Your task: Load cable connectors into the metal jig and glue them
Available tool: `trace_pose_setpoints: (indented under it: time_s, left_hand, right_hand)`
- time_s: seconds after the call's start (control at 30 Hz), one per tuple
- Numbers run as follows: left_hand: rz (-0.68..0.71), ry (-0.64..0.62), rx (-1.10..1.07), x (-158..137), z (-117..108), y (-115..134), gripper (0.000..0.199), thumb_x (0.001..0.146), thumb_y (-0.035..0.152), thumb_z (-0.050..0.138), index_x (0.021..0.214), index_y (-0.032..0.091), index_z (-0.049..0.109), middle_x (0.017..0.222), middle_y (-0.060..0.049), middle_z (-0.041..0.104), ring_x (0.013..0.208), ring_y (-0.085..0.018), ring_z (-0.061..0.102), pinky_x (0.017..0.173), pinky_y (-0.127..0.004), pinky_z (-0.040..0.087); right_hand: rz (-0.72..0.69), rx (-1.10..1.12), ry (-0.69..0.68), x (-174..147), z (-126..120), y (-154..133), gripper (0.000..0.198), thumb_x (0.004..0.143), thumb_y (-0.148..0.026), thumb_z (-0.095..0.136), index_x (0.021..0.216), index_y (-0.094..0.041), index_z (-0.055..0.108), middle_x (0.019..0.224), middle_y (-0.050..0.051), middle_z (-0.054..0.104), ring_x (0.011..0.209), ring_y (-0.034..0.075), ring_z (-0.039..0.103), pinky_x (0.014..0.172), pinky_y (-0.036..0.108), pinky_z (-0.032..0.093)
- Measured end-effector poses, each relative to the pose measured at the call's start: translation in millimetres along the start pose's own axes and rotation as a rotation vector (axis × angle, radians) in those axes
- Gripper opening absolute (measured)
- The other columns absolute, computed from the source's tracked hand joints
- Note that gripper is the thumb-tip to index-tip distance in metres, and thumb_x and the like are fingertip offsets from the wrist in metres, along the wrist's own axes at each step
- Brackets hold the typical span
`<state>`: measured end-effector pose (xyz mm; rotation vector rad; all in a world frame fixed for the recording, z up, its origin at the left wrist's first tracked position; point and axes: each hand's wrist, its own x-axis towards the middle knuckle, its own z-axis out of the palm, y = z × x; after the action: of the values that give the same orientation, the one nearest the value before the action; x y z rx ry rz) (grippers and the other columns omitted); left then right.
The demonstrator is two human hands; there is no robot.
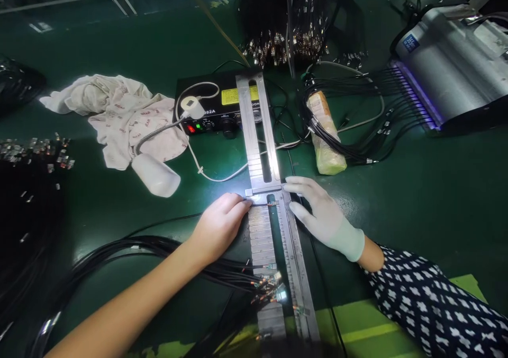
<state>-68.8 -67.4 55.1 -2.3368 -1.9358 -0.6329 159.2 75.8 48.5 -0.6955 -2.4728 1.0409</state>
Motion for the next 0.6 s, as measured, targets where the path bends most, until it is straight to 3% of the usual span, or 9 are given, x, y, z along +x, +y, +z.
trace_pose_setpoints:
  time_s: [0.17, 0.43, 0.6]
  left_hand:
    - [0.071, -0.010, -0.035, 3, -8, 1, 0.016, 0.096, 0.011, 0.049, 0.106, 0.011, 0.062, 0.086, -0.006, 0.062, 0.077, -0.015, 0.055, 0.069, -0.025, 0.048]
    - [0.025, 0.018, -0.226, -5, 2, -7, 0.020, 0.094, 0.006, 0.051, 0.110, 0.013, 0.062, 0.094, -0.007, 0.063, 0.087, -0.014, 0.058, 0.078, -0.023, 0.050]
    - [-0.001, -0.006, 0.011, -23, -2, -3, 0.032, 0.096, 0.011, 0.047, 0.122, 0.019, 0.064, 0.109, -0.012, 0.062, 0.102, -0.023, 0.057, 0.086, -0.038, 0.043]
  right_hand:
    - [0.006, 0.001, -0.007, 0, 0, -1, 0.029, 0.099, -0.023, 0.052, 0.128, -0.028, 0.055, 0.140, 0.004, 0.053, 0.131, 0.024, 0.050, 0.113, 0.052, 0.044]
    - [0.008, -0.005, -0.015, 2, -1, -2, 0.028, 0.099, -0.023, 0.053, 0.126, -0.028, 0.056, 0.139, 0.003, 0.054, 0.130, 0.023, 0.051, 0.112, 0.051, 0.045]
    - [0.009, -0.017, -0.005, 0, 0, -2, 0.026, 0.099, -0.024, 0.052, 0.124, -0.027, 0.058, 0.138, 0.004, 0.055, 0.128, 0.024, 0.053, 0.110, 0.050, 0.047]
